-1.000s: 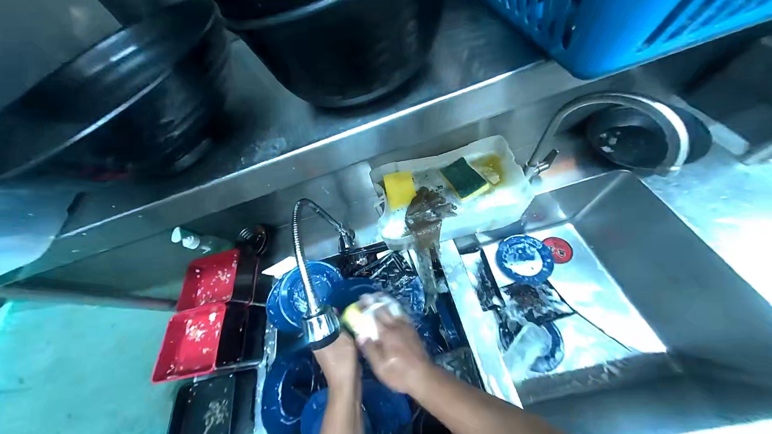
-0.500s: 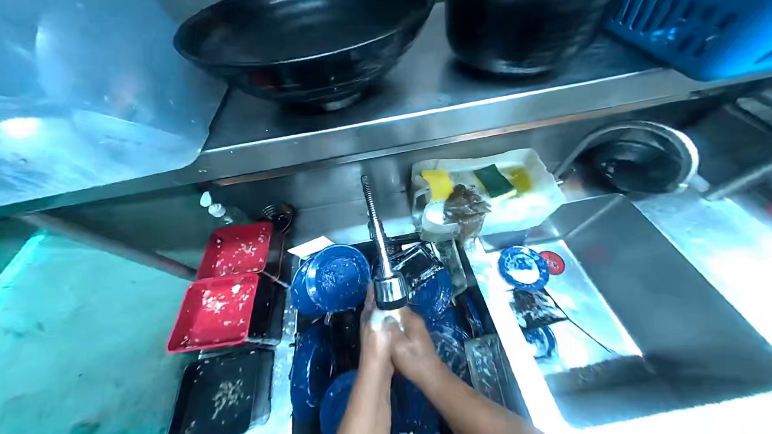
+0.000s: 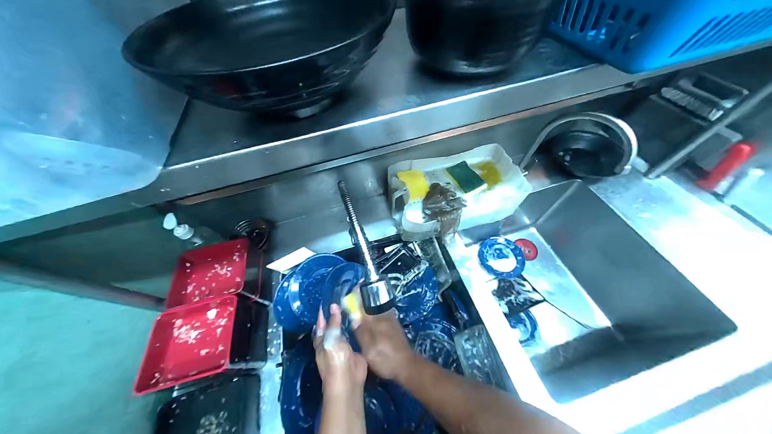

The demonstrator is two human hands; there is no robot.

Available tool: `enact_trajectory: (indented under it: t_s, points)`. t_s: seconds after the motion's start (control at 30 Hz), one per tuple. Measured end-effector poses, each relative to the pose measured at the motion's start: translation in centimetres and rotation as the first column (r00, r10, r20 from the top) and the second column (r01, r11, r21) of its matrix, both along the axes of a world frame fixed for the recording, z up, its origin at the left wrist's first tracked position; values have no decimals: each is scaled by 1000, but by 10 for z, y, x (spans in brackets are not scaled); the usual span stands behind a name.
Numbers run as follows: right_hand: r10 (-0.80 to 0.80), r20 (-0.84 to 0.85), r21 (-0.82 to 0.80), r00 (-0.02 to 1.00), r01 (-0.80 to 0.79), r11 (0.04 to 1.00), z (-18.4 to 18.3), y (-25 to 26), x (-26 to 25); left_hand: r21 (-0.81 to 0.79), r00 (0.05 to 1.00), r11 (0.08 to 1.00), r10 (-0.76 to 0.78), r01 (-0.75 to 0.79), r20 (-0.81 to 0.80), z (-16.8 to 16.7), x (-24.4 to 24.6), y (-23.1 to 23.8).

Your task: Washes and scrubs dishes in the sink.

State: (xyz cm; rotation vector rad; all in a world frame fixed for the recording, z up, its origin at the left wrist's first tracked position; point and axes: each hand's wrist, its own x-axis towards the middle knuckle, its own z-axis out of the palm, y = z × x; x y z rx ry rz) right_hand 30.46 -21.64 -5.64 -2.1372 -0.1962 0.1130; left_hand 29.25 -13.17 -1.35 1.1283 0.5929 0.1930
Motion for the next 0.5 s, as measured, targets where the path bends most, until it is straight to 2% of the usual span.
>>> enact_trajectory:
  t_s: [0.03,0.07,0.13,0.17,0.2,0.27,0.3,0.33,0.37,0.4,0.43,0.47,0.5]
  points:
    - [98,-15,-33,995,-98,995,4,-1,0,-24,1000,1000,-3,2,-30,-6,3,-4]
    - [101,-30,-43,994,-103,994,5,-5,8,-33,998,999,-35,34,-52,-10,1,-9]
    - [-94,-24,-92,995,91,992,3,-24,37,-1,995,999,-49,49,-84,-9,-7,-21]
    - [-189,-34,-160,981,181,970,2,-37,50,-20,998,1000,-17,15,-57,-9,-9,-24]
    - [-250,-100,-155,963,233,960,4,-49,56,-77,999,996,41,-42,-16,-11,-8,-26]
    - [-300,-285,46,910,325,945,4,-64,47,-329,979,933,186,-149,84,-24,3,-32]
    - [-306,-374,200,875,399,895,6,-65,34,-460,964,869,252,-184,90,-33,10,-41]
    - [-322,-449,318,834,485,815,7,-64,18,-518,959,826,282,-221,39,-40,14,-57]
    - [-342,-497,363,797,550,752,11,-65,2,-483,961,835,274,-263,-48,-43,17,-77]
    - [-373,-504,362,779,582,728,14,-71,-7,-386,965,885,229,-260,-125,-43,20,-95]
    - [-404,-488,346,774,596,724,18,-85,-9,-279,979,945,133,-173,-155,-46,22,-106]
    - [-430,-474,321,768,606,728,21,-107,-9,-118,989,993,-6,-12,-149,-52,23,-109]
    - [-454,-454,297,767,610,734,21,-137,-9,145,975,974,-151,175,-164,-62,22,-103]
